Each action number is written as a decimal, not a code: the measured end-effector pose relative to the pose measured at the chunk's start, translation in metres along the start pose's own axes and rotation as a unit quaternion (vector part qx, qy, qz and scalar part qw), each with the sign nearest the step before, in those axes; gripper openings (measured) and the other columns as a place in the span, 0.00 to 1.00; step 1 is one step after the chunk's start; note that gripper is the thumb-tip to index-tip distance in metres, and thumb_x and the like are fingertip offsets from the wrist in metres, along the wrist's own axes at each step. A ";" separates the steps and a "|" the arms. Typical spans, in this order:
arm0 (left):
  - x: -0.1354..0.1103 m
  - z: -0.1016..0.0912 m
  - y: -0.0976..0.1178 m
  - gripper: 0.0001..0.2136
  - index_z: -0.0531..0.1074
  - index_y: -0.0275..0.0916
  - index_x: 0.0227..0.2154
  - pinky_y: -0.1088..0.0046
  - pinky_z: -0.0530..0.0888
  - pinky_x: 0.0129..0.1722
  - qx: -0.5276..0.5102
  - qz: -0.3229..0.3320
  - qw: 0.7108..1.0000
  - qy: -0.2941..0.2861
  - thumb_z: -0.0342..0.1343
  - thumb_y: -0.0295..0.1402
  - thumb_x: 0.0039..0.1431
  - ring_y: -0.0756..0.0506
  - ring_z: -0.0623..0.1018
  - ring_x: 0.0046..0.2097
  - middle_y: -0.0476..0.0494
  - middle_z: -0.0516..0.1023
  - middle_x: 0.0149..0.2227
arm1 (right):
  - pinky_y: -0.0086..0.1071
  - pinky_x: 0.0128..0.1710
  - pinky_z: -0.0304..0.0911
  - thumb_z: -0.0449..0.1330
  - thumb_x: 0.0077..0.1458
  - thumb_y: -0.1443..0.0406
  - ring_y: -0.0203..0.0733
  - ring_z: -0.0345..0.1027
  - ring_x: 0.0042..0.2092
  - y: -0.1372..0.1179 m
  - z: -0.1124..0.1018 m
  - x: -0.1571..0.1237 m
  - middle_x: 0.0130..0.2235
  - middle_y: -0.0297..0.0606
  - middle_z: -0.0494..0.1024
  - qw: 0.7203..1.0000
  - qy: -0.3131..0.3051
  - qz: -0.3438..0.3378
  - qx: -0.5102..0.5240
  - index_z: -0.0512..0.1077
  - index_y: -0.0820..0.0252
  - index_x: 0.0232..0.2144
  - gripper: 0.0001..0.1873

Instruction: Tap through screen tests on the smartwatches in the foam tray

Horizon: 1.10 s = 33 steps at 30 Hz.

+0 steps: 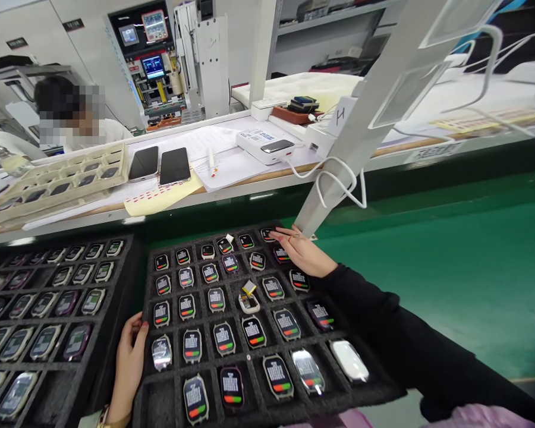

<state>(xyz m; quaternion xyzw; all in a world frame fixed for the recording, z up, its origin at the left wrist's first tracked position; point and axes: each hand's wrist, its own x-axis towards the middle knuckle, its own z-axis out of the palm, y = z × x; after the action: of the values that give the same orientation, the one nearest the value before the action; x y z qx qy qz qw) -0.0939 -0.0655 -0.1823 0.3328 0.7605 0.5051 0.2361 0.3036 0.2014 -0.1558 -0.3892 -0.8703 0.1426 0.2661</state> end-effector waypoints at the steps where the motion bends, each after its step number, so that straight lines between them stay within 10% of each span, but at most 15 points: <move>1: 0.000 0.000 0.000 0.29 0.71 0.38 0.44 0.60 0.69 0.49 -0.001 -0.002 1.000 -0.001 0.60 0.57 0.47 0.38 0.75 0.44 0.41 0.76 0.41 | 0.63 0.64 0.48 0.39 0.69 0.60 0.56 0.63 0.61 -0.001 -0.002 -0.002 0.52 0.49 0.77 1.000 0.000 0.002 0.005 0.74 0.64 0.52 0.27; 11: -0.001 0.002 0.001 0.30 0.71 0.37 0.45 0.57 0.70 0.50 0.001 -0.007 1.000 -0.003 0.59 0.57 0.48 0.38 0.75 0.45 0.40 0.76 0.42 | 0.48 0.61 0.62 0.42 0.69 0.57 0.53 0.73 0.52 -0.027 -0.017 -0.011 0.50 0.42 0.79 0.996 0.004 0.052 0.066 0.80 0.59 0.42 0.26; 17: -0.019 -0.003 0.009 0.35 0.71 0.35 0.50 0.49 0.63 0.62 0.015 -0.051 0.999 -0.006 0.57 0.60 0.49 0.34 0.72 0.56 0.34 0.75 0.52 | 0.50 0.63 0.59 0.46 0.66 0.53 0.55 0.68 0.58 -0.030 -0.030 -0.069 0.55 0.40 0.76 0.975 0.041 0.174 0.135 0.76 0.56 0.51 0.25; 26: -0.078 -0.028 -0.001 0.29 0.67 0.52 0.59 0.53 0.53 0.70 -0.014 -0.191 0.980 -0.049 0.56 0.56 0.56 0.39 0.58 0.69 0.54 0.63 0.66 | 0.50 0.65 0.55 0.59 0.54 0.45 0.60 0.64 0.60 -0.062 -0.009 -0.196 0.52 0.40 0.78 0.721 0.230 0.510 0.409 0.80 0.52 0.40 0.23; 33: -0.025 -0.010 0.013 0.31 0.65 0.36 0.62 0.58 0.53 0.70 0.050 -0.091 0.994 -0.037 0.52 0.47 0.59 0.39 0.59 0.69 0.42 0.64 0.65 | 0.46 0.64 0.57 0.54 0.56 0.54 0.54 0.68 0.57 -0.076 0.010 -0.152 0.45 0.43 0.81 0.670 0.339 0.495 0.436 0.79 0.56 0.33 0.17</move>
<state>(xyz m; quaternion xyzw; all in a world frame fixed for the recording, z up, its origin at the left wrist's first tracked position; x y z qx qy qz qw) -0.0801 -0.0869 -0.1658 0.2917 0.8031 0.4299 0.2918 0.3365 0.0368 -0.1824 -0.6241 -0.2379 0.4753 0.5727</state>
